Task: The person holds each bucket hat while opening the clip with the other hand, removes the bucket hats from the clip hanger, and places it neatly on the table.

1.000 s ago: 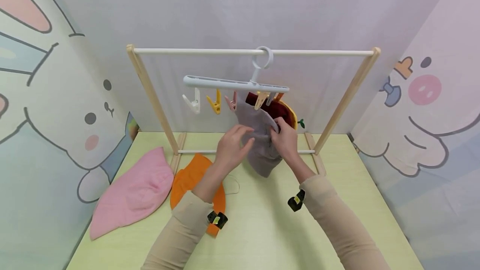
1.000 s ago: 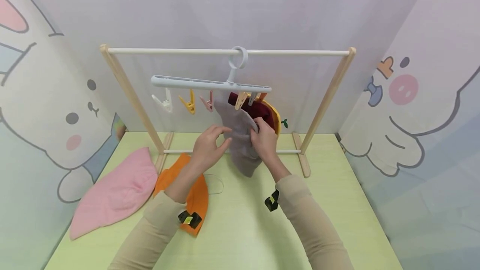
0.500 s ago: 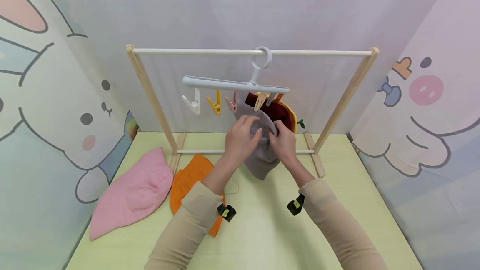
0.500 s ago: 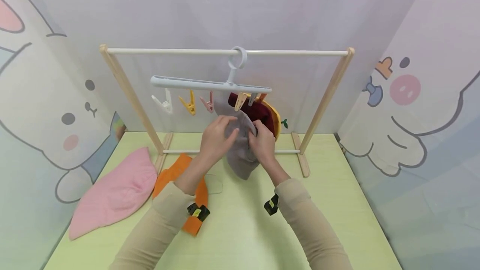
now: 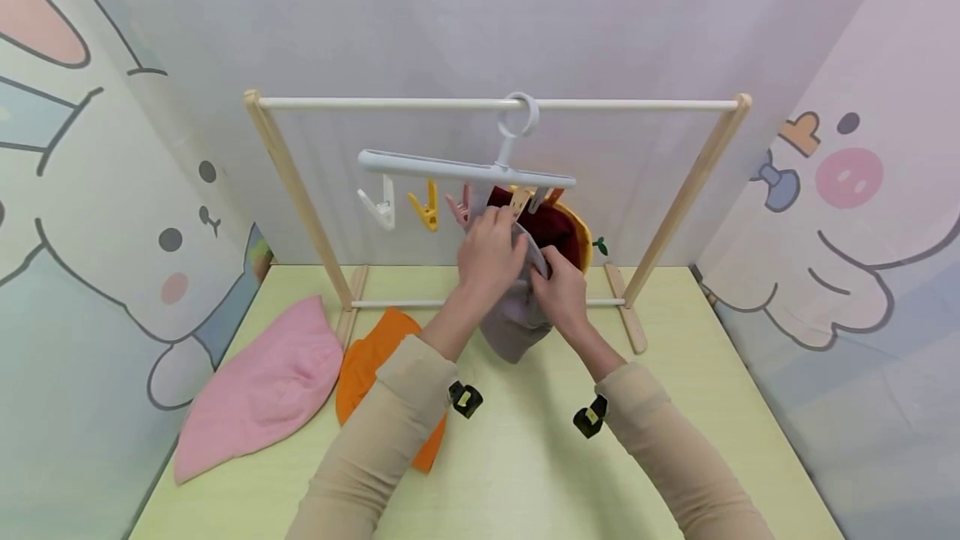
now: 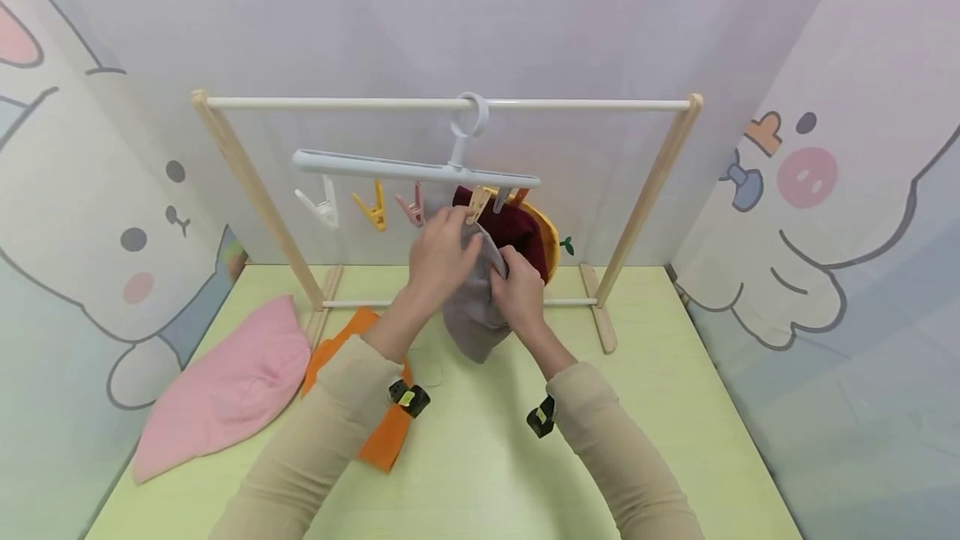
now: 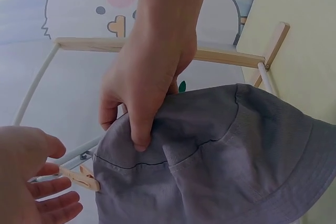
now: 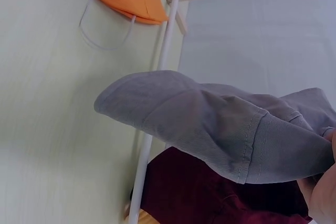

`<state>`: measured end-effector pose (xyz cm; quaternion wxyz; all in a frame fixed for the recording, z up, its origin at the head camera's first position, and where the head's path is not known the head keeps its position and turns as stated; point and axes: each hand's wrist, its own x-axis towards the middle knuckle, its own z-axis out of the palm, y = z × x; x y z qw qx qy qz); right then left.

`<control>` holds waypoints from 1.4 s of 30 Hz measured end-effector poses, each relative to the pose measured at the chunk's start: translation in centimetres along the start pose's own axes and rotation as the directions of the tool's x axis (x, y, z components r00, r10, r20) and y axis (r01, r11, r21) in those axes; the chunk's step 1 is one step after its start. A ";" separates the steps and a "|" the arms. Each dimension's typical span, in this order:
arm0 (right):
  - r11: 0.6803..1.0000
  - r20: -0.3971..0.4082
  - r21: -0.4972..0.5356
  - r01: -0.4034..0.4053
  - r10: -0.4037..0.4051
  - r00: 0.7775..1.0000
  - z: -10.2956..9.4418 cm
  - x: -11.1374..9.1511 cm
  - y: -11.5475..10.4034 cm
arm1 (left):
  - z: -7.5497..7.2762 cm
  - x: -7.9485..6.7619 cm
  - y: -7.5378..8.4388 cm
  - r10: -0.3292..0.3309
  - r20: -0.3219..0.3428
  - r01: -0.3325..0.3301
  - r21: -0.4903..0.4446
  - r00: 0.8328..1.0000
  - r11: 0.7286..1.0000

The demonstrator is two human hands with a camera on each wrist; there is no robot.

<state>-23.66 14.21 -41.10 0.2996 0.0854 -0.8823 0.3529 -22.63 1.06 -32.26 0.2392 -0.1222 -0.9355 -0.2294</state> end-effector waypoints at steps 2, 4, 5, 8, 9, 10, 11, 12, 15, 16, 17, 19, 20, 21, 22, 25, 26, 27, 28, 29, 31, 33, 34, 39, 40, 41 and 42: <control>1.000 0.004 0.004 0.006 -0.006 1.000 0.0 -0.1 -0.1 | 0.1 0.5 0.1 -0.007 -0.005 0.007 0.039 1.000 0.999; 1.000 0.011 0.006 0.014 -0.014 1.000 0.0 -0.3 -0.2 | 0.3 0.8 0.2 -0.007 -0.016 0.008 0.071 1.000 0.997; 1.000 0.013 0.007 0.019 -0.019 1.000 0.0 -0.3 -0.3 | 0.4 1.0 0.3 -0.006 -0.020 0.008 0.088 1.000 0.996; 1.000 0.021 0.014 0.023 -0.024 1.000 0.0 -0.4 -0.4 | 0.6 1.4 0.4 -0.007 -0.023 0.010 0.126 1.000 0.992; 1.000 0.021 0.014 0.024 -0.024 0.999 0.0 -0.4 -0.4 | 0.7 1.5 0.4 -0.009 -0.024 0.012 0.136 1.000 0.991; 1.000 0.022 0.016 0.021 -0.021 1.000 0.0 -0.4 -0.4 | 0.8 1.7 0.4 -0.011 -0.025 0.014 0.145 1.000 0.989; 1.000 0.023 0.018 0.017 -0.018 1.000 0.0 -0.4 -0.4 | 0.8 1.8 0.4 -0.015 -0.028 0.019 0.149 0.999 0.989; 1.000 0.025 0.018 0.012 -0.012 1.000 0.0 -0.4 -0.4 | 0.9 1.9 0.5 -0.022 -0.027 0.026 0.155 0.999 0.988; 1.000 0.027 0.012 -0.001 0.000 1.000 -0.1 -0.3 -0.3 | 1.2 2.3 0.6 -0.039 -0.031 0.043 0.167 0.999 0.985; 1.000 0.028 0.010 -0.005 0.004 1.000 -0.1 -0.3 -0.3 | 1.3 2.4 0.6 -0.044 -0.033 0.049 0.175 0.999 0.983; 1.000 0.028 0.009 -0.006 0.006 1.000 -0.1 -0.3 -0.2 | 1.4 2.5 0.6 -0.046 -0.038 0.052 0.184 0.998 0.982; 1.000 0.030 0.004 -0.006 0.006 1.000 -0.1 -0.3 -0.2 | 1.7 2.7 0.7 -0.040 -0.064 0.052 0.213 0.997 0.976; 1.000 0.030 0.005 -0.005 0.005 1.000 -0.1 -0.3 -0.2 | 1.9 2.7 0.6 -0.031 -0.083 0.049 0.232 0.996 0.972; 1.000 0.032 0.006 -0.005 0.005 0.999 -0.1 -0.2 -0.2 | 2.1 2.8 0.6 -0.019 -0.105 0.046 0.253 0.994 0.966; 1.000 0.033 0.008 -0.004 0.004 0.999 -0.1 -0.2 -0.2 | 2.3 2.9 0.6 -0.005 -0.131 0.042 0.276 0.991 0.960; 1.000 0.038 0.013 -0.006 0.006 0.999 -0.1 -0.1 -0.3 | 2.7 3.2 0.5 0.030 -0.189 0.034 0.327 0.982 0.944; 1.000 0.040 0.014 -0.008 0.008 0.999 -0.1 -0.1 -0.3 | 2.8 3.3 0.5 0.036 -0.197 0.034 0.341 0.980 0.939; 1.000 0.042 0.014 -0.010 0.010 0.999 -0.1 -0.1 -0.3 | 2.9 3.4 0.5 0.037 -0.201 0.037 0.350 0.979 0.936; 1.000 0.042 0.013 -0.011 0.011 0.999 -0.1 0.0 -0.3 | 2.9 3.5 0.6 0.037 -0.202 0.038 0.359 0.979 0.933; 1.000 0.042 0.014 -0.012 0.011 0.999 -0.1 0.0 -0.3 | 3.0 3.6 0.6 0.038 -0.204 0.040 0.366 0.978 0.930; 1.000 0.040 0.014 -0.007 0.007 0.999 0.0 0.1 -0.3 | 3.2 3.7 0.6 0.043 -0.220 0.045 0.380 0.975 0.924; 1.000 0.033 0.011 0.001 -0.001 0.999 0.0 0.1 -0.2 | 3.5 3.9 0.6 0.056 -0.254 0.050 0.395 0.966 0.918; 1.000 0.028 0.009 0.004 -0.004 1.000 0.1 0.1 -0.2 | 3.7 3.9 0.6 0.066 -0.271 0.050 0.400 0.960 0.915; 1.000 0.022 0.000 0.013 -0.013 1.000 0.1 0.2 -0.3 | 4.5 4.3 0.2 0.096 -0.332 0.058 0.424 0.939 0.904; 1.000 0.023 0.000 0.013 -0.013 1.000 0.1 0.2 -0.3 | 4.6 4.3 0.1 0.100 -0.338 0.058 0.428 0.936 0.902; 1.000 0.025 0.000 0.014 -0.014 1.000 0.1 0.2 -0.3 | 4.7 4.4 0.0 0.103 -0.346 0.060 0.432 0.933 0.900; 1.000 0.027 -0.001 0.014 -0.014 1.000 0.1 0.2 -0.3 | 4.8 4.4 0.0 0.107 -0.355 0.062 0.433 0.929 0.899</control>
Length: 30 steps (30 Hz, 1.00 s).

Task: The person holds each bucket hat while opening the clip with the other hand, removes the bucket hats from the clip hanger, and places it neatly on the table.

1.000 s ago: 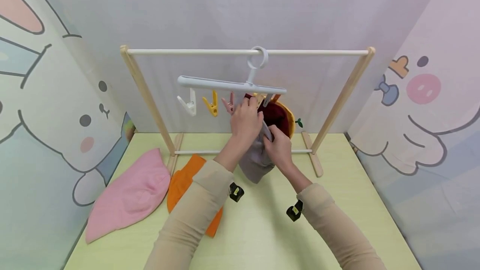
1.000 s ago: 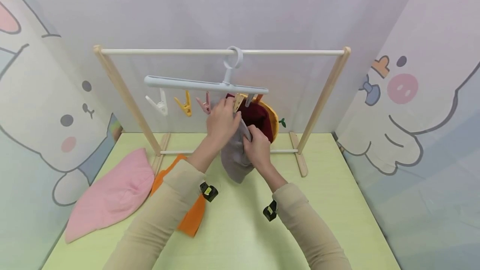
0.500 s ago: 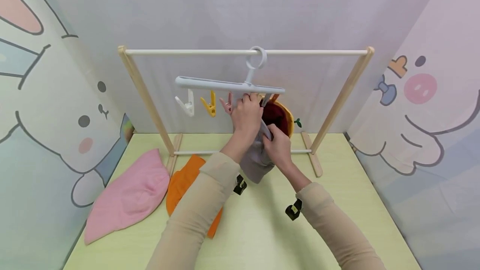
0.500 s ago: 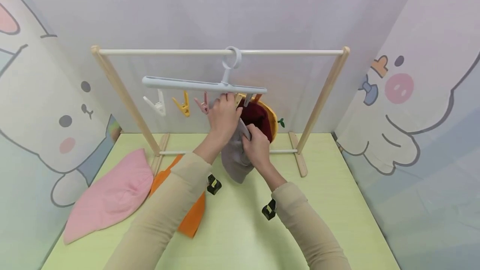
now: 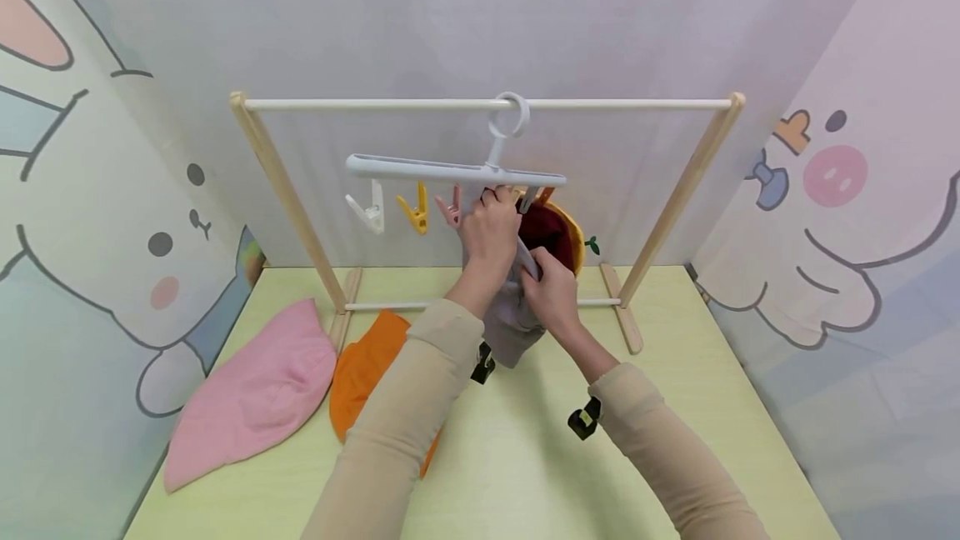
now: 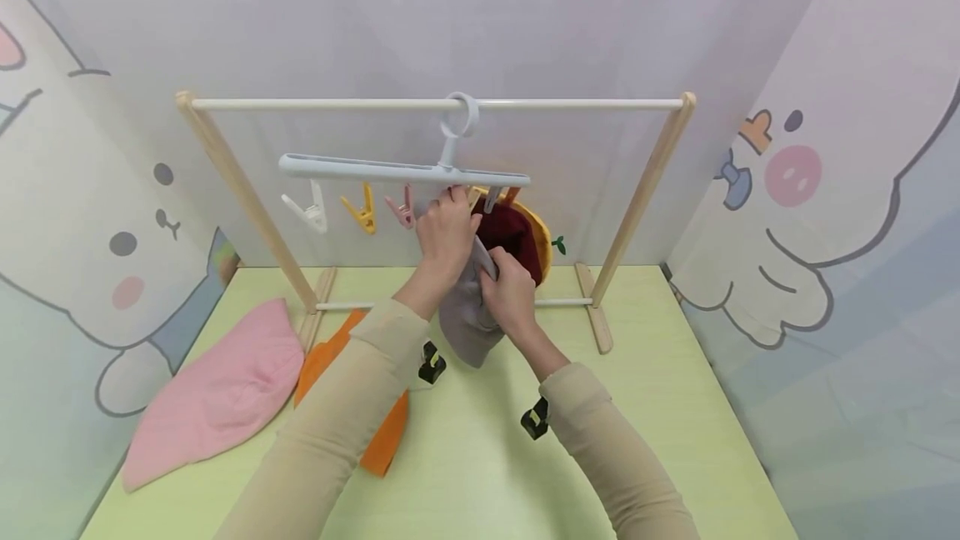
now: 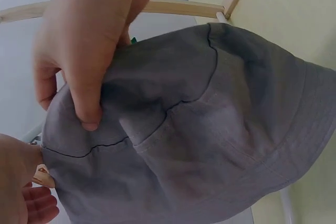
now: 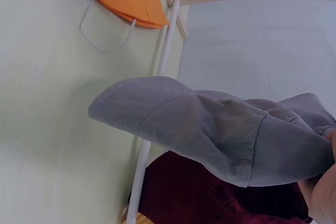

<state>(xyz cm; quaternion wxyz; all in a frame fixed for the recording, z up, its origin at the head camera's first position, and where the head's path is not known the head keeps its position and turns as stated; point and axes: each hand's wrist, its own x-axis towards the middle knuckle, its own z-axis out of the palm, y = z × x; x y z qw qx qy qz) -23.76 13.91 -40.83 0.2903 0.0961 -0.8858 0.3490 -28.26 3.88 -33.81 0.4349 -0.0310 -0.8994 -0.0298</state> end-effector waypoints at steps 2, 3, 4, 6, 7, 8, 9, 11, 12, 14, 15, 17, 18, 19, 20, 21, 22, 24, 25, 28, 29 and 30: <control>1.000 -0.003 0.001 0.002 -0.002 1.000 0.0 0.0 -0.1 | 0.2 0.0 0.0 0.003 -0.025 -0.002 0.005 1.000 1.000; 1.000 -0.004 0.003 0.003 -0.003 1.000 0.0 0.0 -0.1 | 0.3 0.0 -0.1 0.005 -0.037 -0.005 0.007 0.999 1.000; 1.000 -0.006 0.003 0.006 -0.006 1.000 0.0 0.0 -0.1 | 0.3 0.0 -0.1 0.007 -0.047 -0.007 0.009 0.999 1.000; 1.000 -0.010 0.004 0.012 -0.012 1.000 -0.1 0.0 -0.1 | 0.4 0.0 -0.1 0.007 -0.064 -0.006 0.012 0.998 1.000; 1.000 -0.011 0.005 0.014 -0.014 1.000 -0.1 0.0 -0.2 | 0.5 0.0 -0.1 0.008 -0.066 -0.007 0.014 0.998 1.000; 1.000 -0.013 0.005 0.016 -0.016 1.000 -0.1 0.0 -0.2 | 0.5 0.0 -0.1 0.009 -0.065 -0.008 0.015 0.998 1.000; 1.000 -0.013 0.005 0.017 -0.017 1.000 -0.1 0.0 -0.2 | 0.4 0.0 -0.1 0.010 -0.063 -0.009 0.014 0.998 1.000; 1.000 -0.012 0.004 0.015 -0.015 1.000 -0.1 0.1 -0.2 | 0.4 0.0 -0.1 0.018 -0.059 -0.017 0.010 0.998 1.000; 1.000 -0.010 0.003 0.014 -0.014 1.000 0.0 0.1 -0.2 | 0.4 -0.1 -0.2 0.023 -0.056 -0.022 0.007 0.998 1.000; 1.000 -0.009 0.005 0.013 -0.013 1.000 -0.1 0.1 -0.2 | 0.3 -0.1 -0.3 0.036 -0.053 -0.036 -0.002 0.998 0.999; 1.000 -0.007 0.005 0.013 -0.013 1.000 -0.1 0.1 -0.3 | 0.3 -0.1 -0.3 0.041 -0.056 -0.042 -0.007 0.998 0.999; 1.000 -0.005 0.007 0.014 -0.014 1.000 -0.1 0.1 -0.3 | 0.3 -0.1 -0.4 0.051 -0.059 -0.053 -0.020 0.997 0.998; 1.000 -0.004 0.008 0.015 -0.014 1.000 -0.1 0.1 -0.4 | 0.3 -0.1 -0.5 0.055 -0.059 -0.057 -0.026 0.997 0.998; 1.000 -0.003 0.009 0.014 -0.014 1.000 -0.1 0.1 -0.4 | 0.2 -0.2 -0.5 0.058 -0.060 -0.060 -0.032 0.996 0.998; 1.000 -0.003 0.010 0.013 -0.013 1.000 -0.2 0.1 -0.5 | 0.2 -0.2 -0.5 0.062 -0.056 -0.064 -0.036 0.996 0.997; 1.000 0.001 0.011 0.008 -0.008 1.000 -0.2 0.1 -0.5 | 0.1 -0.2 -0.6 0.065 -0.052 -0.067 -0.038 0.997 0.997; 1.000 0.003 0.012 0.004 -0.004 1.000 -0.2 0.1 -0.5 | 0.1 -0.2 -0.6 0.070 -0.042 -0.071 -0.041 0.997 0.997; 1.000 0.010 0.014 -0.008 0.008 1.000 -0.2 0.1 -0.5 | 0.0 -0.2 -0.7 0.078 -0.019 -0.078 -0.040 0.997 0.996; 1.000 0.013 0.017 -0.014 0.013 1.000 -0.2 0.1 -0.5 | -0.1 -0.2 -0.7 0.080 -0.009 -0.081 -0.038 0.997 0.996; 0.999 0.016 0.026 -0.022 0.022 1.000 -0.2 0.1 -0.5 | -0.3 -0.2 -0.8 0.089 0.008 -0.089 -0.032 0.996 0.996; 0.999 0.016 0.029 -0.022 0.022 1.000 -0.2 0.1 -0.5 | -0.3 -0.2 -0.8 0.091 0.009 -0.091 -0.028 0.996 0.996; 0.999 0.016 0.031 -0.021 0.020 1.000 -0.2 0.1 -0.5 | -0.3 -0.3 -0.8 0.092 0.005 -0.091 -0.024 0.996 0.996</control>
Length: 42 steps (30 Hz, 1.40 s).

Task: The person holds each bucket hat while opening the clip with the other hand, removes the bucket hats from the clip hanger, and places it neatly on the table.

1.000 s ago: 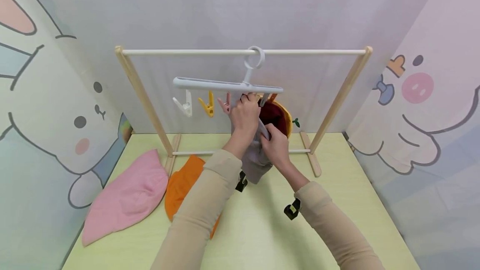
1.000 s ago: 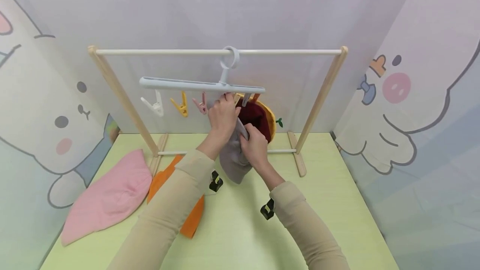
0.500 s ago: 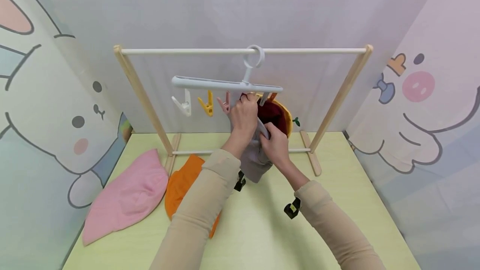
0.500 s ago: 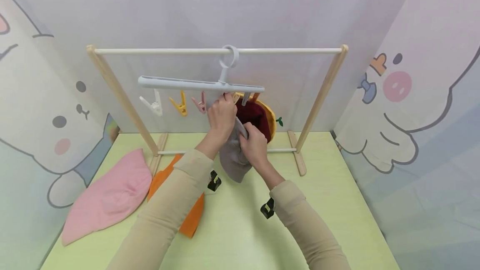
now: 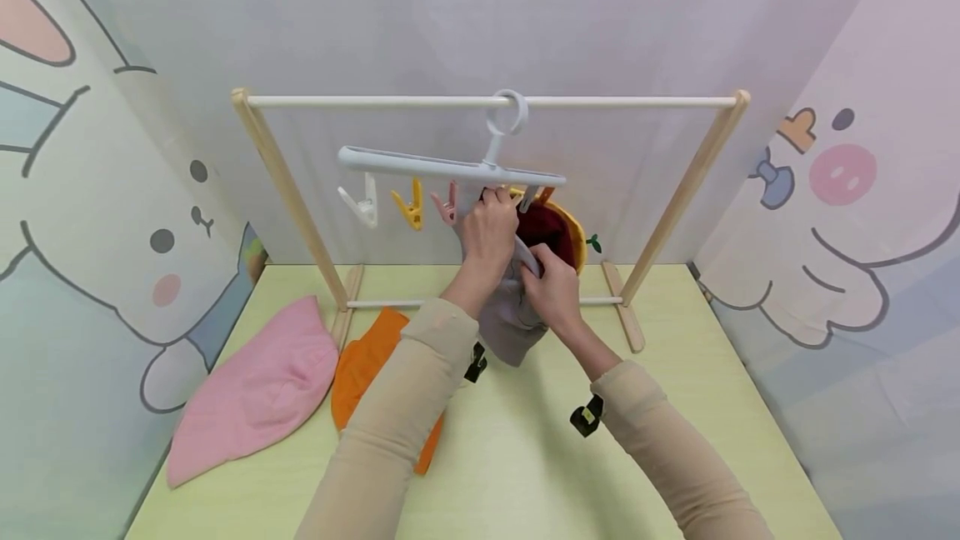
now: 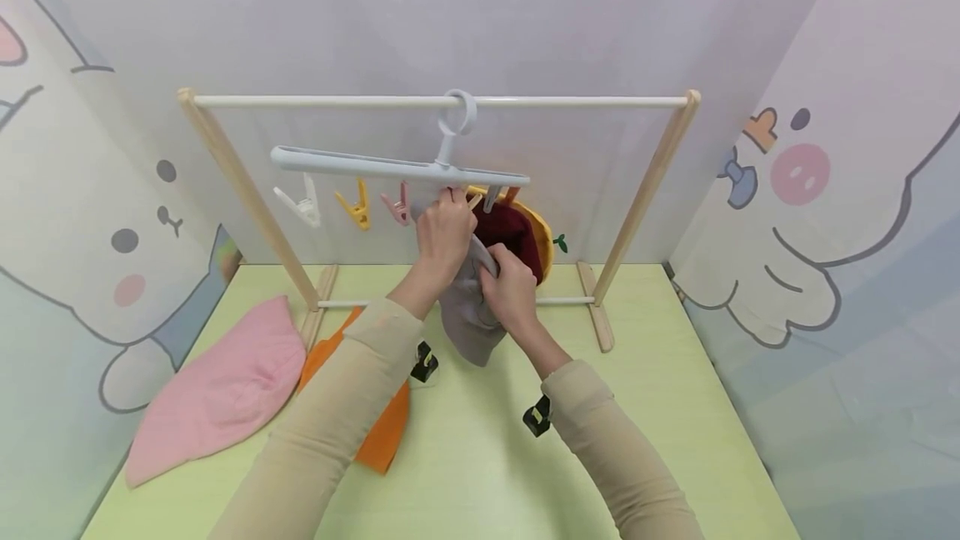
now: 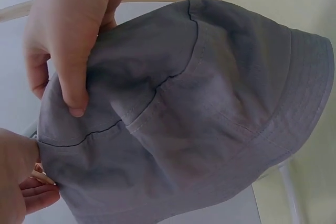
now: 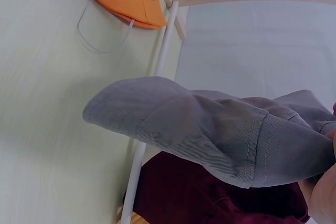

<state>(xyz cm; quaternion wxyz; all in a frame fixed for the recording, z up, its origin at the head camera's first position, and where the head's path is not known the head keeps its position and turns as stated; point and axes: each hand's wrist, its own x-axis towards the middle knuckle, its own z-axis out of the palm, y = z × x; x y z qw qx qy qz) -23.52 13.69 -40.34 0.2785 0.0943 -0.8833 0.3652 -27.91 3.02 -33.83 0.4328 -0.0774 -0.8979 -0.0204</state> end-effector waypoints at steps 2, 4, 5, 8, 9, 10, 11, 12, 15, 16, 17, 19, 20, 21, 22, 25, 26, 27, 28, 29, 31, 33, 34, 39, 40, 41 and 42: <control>1.000 -0.004 0.004 0.007 -0.007 1.000 0.0 0.0 0.0 | 0.0 0.0 0.0 0.004 -0.007 -0.004 0.005 1.000 1.000; 1.000 -0.005 0.005 0.015 -0.015 1.000 -0.1 0.0 0.0 | 0.0 -0.1 0.0 0.008 -0.014 -0.008 0.007 1.000 1.000; 1.000 -0.005 0.003 0.019 -0.019 1.000 -0.1 0.0 0.1 | 0.0 -0.1 -0.1 0.011 -0.014 -0.011 0.007 1.000 1.000; 1.000 -0.006 0.001 0.030 -0.030 1.000 -0.1 0.0 0.1 | -0.1 0.0 -0.1 0.023 -0.013 -0.023 0.010 1.000 1.000; 0.999 -0.005 -0.003 0.032 -0.032 0.999 -0.1 0.0 0.1 | -0.2 0.0 -0.2 0.028 -0.010 -0.028 0.007 1.000 1.000; 1.000 -0.003 -0.004 0.031 -0.031 1.000 -0.1 0.0 0.1 | -0.2 0.0 -0.2 0.034 -0.003 -0.034 0.004 0.999 0.999; 1.000 -0.001 -0.006 0.031 -0.031 1.000 -0.1 0.0 0.1 | -0.3 0.1 -0.3 0.039 0.004 -0.039 -0.002 0.999 0.999; 1.000 0.001 -0.008 0.029 -0.029 1.000 -0.1 0.0 0.1 | -0.4 0.1 -0.3 0.044 0.012 -0.044 -0.009 0.999 0.999; 1.000 0.008 -0.005 0.024 -0.024 1.000 -0.2 0.0 0.0 | -0.6 0.1 -0.4 0.053 0.037 -0.051 -0.048 0.998 0.998; 1.000 0.008 -0.005 0.024 -0.024 1.000 -0.2 0.1 0.0 | -0.6 0.1 -0.4 0.054 0.041 -0.051 -0.059 0.998 0.997; 1.000 0.009 -0.005 0.024 -0.024 1.000 -0.2 0.1 0.0 | -0.6 0.2 -0.4 0.053 0.044 -0.050 -0.066 0.998 0.997; 1.000 0.011 -0.003 0.025 -0.025 1.000 -0.2 0.1 0.0 | -0.6 0.2 -0.4 0.052 0.049 -0.049 -0.072 0.997 0.996; 1.000 0.014 -0.002 0.024 -0.023 1.000 -0.2 0.1 0.0 | -0.6 0.2 -0.4 0.049 0.055 -0.045 -0.076 0.997 0.996; 1.000 0.015 -0.003 0.022 -0.022 1.000 -0.2 0.1 -0.1 | -0.6 0.2 -0.4 0.049 0.064 -0.044 -0.075 0.997 0.996; 1.000 0.017 -0.003 0.022 -0.022 1.000 -0.3 0.1 -0.1 | -0.6 0.3 -0.4 0.048 0.071 -0.042 -0.073 0.996 0.996; 1.000 0.020 0.001 0.021 -0.021 1.000 -0.3 0.1 -0.2 | -0.5 0.2 -0.6 0.046 0.086 -0.039 -0.073 0.995 0.997; 1.000 0.020 0.000 0.021 -0.021 1.000 -0.3 0.1 -0.2 | -0.5 0.2 -0.6 0.044 0.084 -0.038 -0.075 0.996 0.996; 1.000 0.018 -0.001 0.023 -0.023 1.000 -0.3 0.1 -0.2 | -0.5 0.2 -0.6 0.045 0.079 -0.039 -0.071 0.996 0.997; 1.000 0.017 -0.001 0.025 -0.025 1.000 -0.3 0.1 -0.2 | -0.5 0.2 -0.7 0.045 0.072 -0.040 -0.071 0.996 0.997; 1.000 0.015 -0.002 0.026 -0.026 1.000 -0.3 0.1 -0.2 | -0.5 0.2 -0.7 0.045 0.068 -0.040 -0.072 0.997 0.997; 1.000 0.014 -0.003 0.025 -0.025 1.000 -0.3 0.1 -0.2 | -0.5 0.1 -0.8 0.046 0.069 -0.041 -0.077 0.997 0.996; 1.000 0.012 0.000 0.026 -0.026 1.000 -0.3 0.1 -0.3 | -0.5 0.1 -0.8 0.046 0.083 -0.039 -0.085 0.995 0.996; 1.000 0.012 0.000 0.027 -0.027 1.000 -0.3 0.1 -0.3 | -0.5 0.1 -0.9 0.044 0.089 -0.036 -0.092 0.995 0.995; 1.000 0.009 0.000 0.029 -0.029 1.000 -0.4 0.0 -0.3 | -0.5 0.1 -1.0 0.041 0.107 -0.029 -0.114 0.993 0.993; 1.000 0.009 -0.001 0.029 -0.029 1.000 -0.4 0.0 -0.3 | -0.6 0.1 -1.1 0.042 0.105 -0.030 -0.110 0.994 0.993; 1.000 0.009 0.000 0.029 -0.029 1.000 -0.5 0.0 -0.3 | -0.5 0.1 -1.1 0.044 0.104 -0.033 -0.104 0.994 0.994; 1.000 0.011 0.001 0.031 -0.031 0.999 -0.5 0.0 -0.3 | -0.5 0.1 -1.1 0.045 0.101 -0.035 -0.096 0.994 0.995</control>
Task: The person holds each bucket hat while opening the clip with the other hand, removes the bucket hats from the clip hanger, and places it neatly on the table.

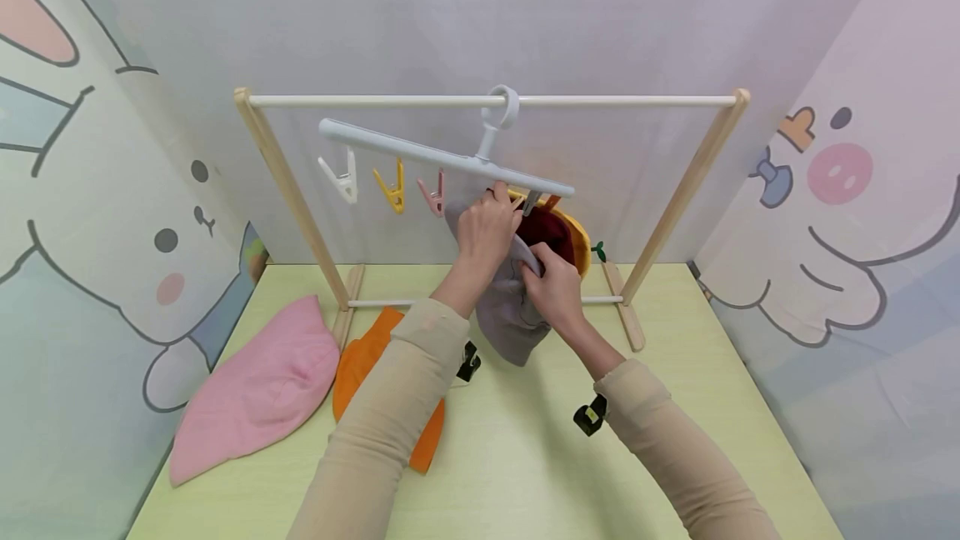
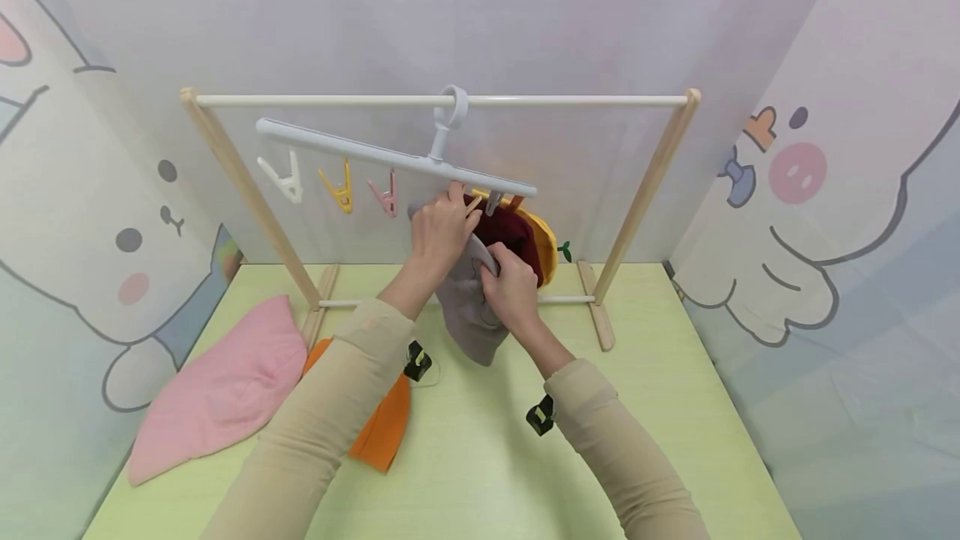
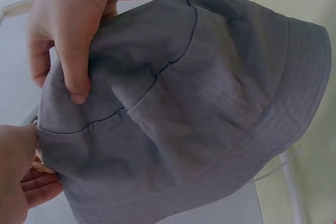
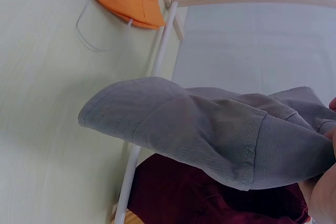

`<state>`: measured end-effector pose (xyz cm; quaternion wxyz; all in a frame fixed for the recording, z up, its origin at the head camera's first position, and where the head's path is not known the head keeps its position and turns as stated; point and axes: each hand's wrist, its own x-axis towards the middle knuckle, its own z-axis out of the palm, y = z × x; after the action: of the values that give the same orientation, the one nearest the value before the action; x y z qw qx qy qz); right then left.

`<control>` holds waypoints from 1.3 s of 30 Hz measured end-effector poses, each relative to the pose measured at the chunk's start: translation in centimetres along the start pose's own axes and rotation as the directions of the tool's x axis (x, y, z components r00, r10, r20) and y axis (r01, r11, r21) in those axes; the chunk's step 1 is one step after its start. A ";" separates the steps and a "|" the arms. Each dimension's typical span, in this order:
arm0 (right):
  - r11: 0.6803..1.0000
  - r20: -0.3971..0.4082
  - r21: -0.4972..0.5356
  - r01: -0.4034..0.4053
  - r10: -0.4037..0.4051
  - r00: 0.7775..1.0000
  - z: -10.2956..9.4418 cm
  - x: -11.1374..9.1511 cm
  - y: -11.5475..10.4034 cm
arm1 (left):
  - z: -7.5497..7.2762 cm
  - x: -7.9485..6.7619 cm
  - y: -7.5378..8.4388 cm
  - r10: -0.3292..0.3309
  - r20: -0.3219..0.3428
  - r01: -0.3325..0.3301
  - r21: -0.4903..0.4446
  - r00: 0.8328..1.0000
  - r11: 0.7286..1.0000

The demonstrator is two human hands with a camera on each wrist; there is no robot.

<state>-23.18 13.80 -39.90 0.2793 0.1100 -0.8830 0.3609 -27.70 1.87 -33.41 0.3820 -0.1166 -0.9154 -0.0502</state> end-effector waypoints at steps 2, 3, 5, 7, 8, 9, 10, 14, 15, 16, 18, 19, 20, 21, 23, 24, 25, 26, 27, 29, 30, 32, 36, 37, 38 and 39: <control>1.000 0.003 0.001 0.002 -0.002 1.000 0.0 0.0 0.0 | 0.0 0.0 -0.1 0.002 -0.010 -0.002 0.020 1.000 1.000; 1.000 0.004 0.001 0.002 -0.002 1.000 0.0 0.0 0.0 | 0.0 0.0 -0.1 0.003 -0.016 -0.003 0.026 1.000 1.000; 1.000 0.005 -0.001 0.003 -0.003 1.000 0.0 0.0 0.0 | 0.0 -0.1 -0.1 0.003 -0.033 -0.003 0.025 0.999 1.000; 1.000 0.005 -0.004 0.005 -0.005 1.000 0.0 0.0 -0.1 | -0.1 -0.1 -0.1 0.000 -0.048 0.000 0.013 0.999 1.000; 1.000 0.005 -0.006 0.006 -0.006 1.000 -0.1 0.0 -0.1 | -0.2 0.0 -0.1 -0.002 -0.054 0.002 0.002 0.999 1.000; 1.000 0.004 -0.008 0.007 -0.007 1.000 -0.1 0.1 -0.1 | -0.3 0.0 -0.1 -0.005 -0.055 0.004 -0.012 0.998 1.000; 1.000 0.003 -0.010 0.009 -0.009 1.000 -0.1 0.1 -0.1 | -0.4 0.0 0.0 -0.008 -0.053 0.007 -0.023 0.999 1.000; 1.000 0.005 -0.008 0.013 -0.013 1.000 -0.2 0.1 -0.1 | -0.8 0.3 0.0 -0.020 -0.013 0.019 -0.053 1.000 0.998; 1.000 0.006 -0.008 0.015 -0.015 1.000 -0.2 0.1 -0.1 | -0.8 0.4 -0.1 -0.021 -0.002 0.021 -0.056 1.000 0.998; 1.000 0.008 -0.006 0.016 -0.016 1.000 -0.3 0.2 -0.2 | -0.9 0.4 -0.1 -0.022 0.006 0.022 -0.060 1.000 0.998; 1.000 0.009 -0.003 0.019 -0.019 1.000 -0.4 0.2 -0.2 | -1.1 0.5 -0.2 -0.021 0.018 0.022 -0.070 1.000 0.997; 1.000 0.009 -0.001 0.021 -0.021 1.000 -0.4 0.2 -0.3 | -1.2 0.5 -0.2 -0.020 0.021 0.021 -0.078 1.000 0.997; 1.000 0.006 0.000 0.024 -0.024 1.000 -0.4 0.2 -0.3 | -1.3 0.6 -0.2 -0.018 0.024 0.020 -0.086 1.000 0.996; 1.000 0.005 0.001 0.027 -0.027 1.000 -0.5 0.1 -0.2 | -1.3 0.6 -0.2 -0.016 0.027 0.018 -0.092 1.000 0.996; 1.000 0.005 0.003 0.030 -0.030 1.000 -0.5 0.1 -0.2 | -1.4 0.5 -0.3 -0.014 0.031 0.017 -0.108 0.999 0.994; 1.000 0.006 0.004 0.031 -0.031 1.000 -0.5 0.1 -0.1 | -1.4 0.5 -0.3 -0.014 0.033 0.018 -0.115 0.999 0.993; 1.000 0.006 0.003 0.031 -0.031 1.000 -0.5 0.1 -0.1 | -1.4 0.5 -0.4 -0.012 0.033 0.016 -0.120 0.999 0.993; 1.000 0.006 0.001 0.031 -0.031 1.000 -0.5 0.1 -0.1 | -1.5 0.5 -0.4 -0.012 0.031 0.015 -0.123 0.999 0.992; 1.000 0.008 0.001 0.031 -0.031 0.999 -0.4 0.1 0.0 | -1.5 0.5 -0.4 -0.011 0.028 0.014 -0.125 1.000 0.992; 0.999 0.008 0.003 0.034 -0.034 0.999 -0.5 0.0 0.0 | -1.5 0.5 -0.5 -0.009 0.021 0.012 -0.126 1.000 0.992; 0.999 0.008 0.003 0.035 -0.035 0.999 -0.5 0.0 0.0 | -1.4 0.5 -0.5 -0.009 0.016 0.011 -0.128 1.000 0.992; 0.999 0.008 0.002 0.039 -0.039 0.999 -0.5 0.0 0.1 | -1.4 0.5 -0.5 -0.008 0.009 0.009 -0.127 1.000 0.992; 0.999 0.011 0.000 0.041 -0.041 0.999 -0.5 0.0 0.1 | -1.4 0.4 -0.5 -0.010 0.005 0.011 -0.130 1.000 0.991; 0.999 0.012 0.001 0.040 -0.040 0.999 -0.5 0.0 0.1 | -1.4 0.4 -0.6 -0.012 0.006 0.013 -0.130 1.000 0.991; 0.999 0.013 0.003 0.040 -0.040 0.999 -0.6 -0.1 0.1 | -1.4 0.4 -0.6 -0.015 0.006 0.016 -0.134 1.000 0.991; 0.999 0.014 0.004 0.039 -0.039 0.999 -0.6 -0.1 0.1 | -1.5 0.4 -0.6 -0.018 0.005 0.019 -0.136 1.000 0.990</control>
<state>-22.89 14.26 -39.66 0.2801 0.1301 -0.8820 0.3560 -27.08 1.12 -32.13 0.3710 -0.1341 -0.9116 -0.1159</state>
